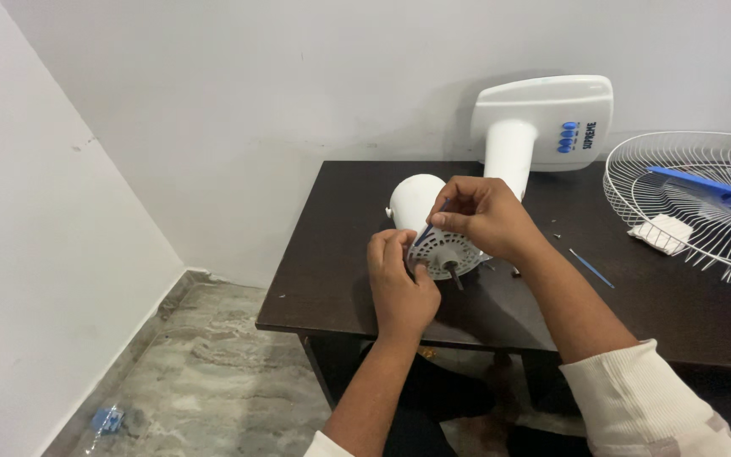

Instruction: The person disassembles a white electric fan by removing the front grille, motor housing, and internal components. They use a small tool to loosen parts and place removed pieces on the table.

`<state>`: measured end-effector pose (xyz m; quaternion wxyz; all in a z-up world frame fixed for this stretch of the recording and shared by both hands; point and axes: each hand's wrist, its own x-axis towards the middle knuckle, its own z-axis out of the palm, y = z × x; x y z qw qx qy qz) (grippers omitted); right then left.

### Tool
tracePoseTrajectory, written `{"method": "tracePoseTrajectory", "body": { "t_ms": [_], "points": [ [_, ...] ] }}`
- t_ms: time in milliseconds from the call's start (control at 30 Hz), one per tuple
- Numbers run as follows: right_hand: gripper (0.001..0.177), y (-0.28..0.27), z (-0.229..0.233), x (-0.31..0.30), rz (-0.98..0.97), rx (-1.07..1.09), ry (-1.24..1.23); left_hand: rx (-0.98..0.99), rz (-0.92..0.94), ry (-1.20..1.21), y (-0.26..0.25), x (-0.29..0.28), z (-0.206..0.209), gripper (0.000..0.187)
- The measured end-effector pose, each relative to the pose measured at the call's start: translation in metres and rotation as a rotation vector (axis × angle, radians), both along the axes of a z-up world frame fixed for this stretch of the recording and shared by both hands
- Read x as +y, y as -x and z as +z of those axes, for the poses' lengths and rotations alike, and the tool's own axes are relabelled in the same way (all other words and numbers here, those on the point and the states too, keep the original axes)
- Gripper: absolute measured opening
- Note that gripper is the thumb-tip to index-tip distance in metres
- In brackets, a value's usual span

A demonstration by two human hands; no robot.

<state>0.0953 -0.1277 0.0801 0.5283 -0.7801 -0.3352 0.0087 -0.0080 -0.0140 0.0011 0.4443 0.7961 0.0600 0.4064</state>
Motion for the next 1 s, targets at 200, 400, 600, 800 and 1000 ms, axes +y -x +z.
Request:
{"method": "tracePoseTrajectory", "body": {
  "t_ms": [200, 400, 600, 800, 1000],
  "points": [
    [0.006, 0.011, 0.0, -0.005, 0.063, 0.01, -0.028, -0.164, -0.097, -0.078, 0.017, -0.004, -0.009, 0.081],
    [0.005, 0.02, 0.007, -0.003, 0.005, -0.027, 0.072, -0.023, -0.087, -0.131, 0.019, -0.005, -0.004, 0.099],
    [0.006, 0.014, 0.016, 0.004, 0.131, -0.074, 0.059, 0.105, -0.066, -0.041, 0.013, 0.008, 0.008, 0.083],
    [0.008, 0.011, 0.019, 0.016, 0.131, -0.074, 0.156, 0.075, -0.028, -0.065, 0.003, 0.024, 0.021, 0.054],
    [0.007, 0.016, 0.015, 0.013, 0.13, -0.06, 0.132, 0.113, -0.032, -0.112, 0.001, 0.02, 0.022, 0.042]
  ]
}}
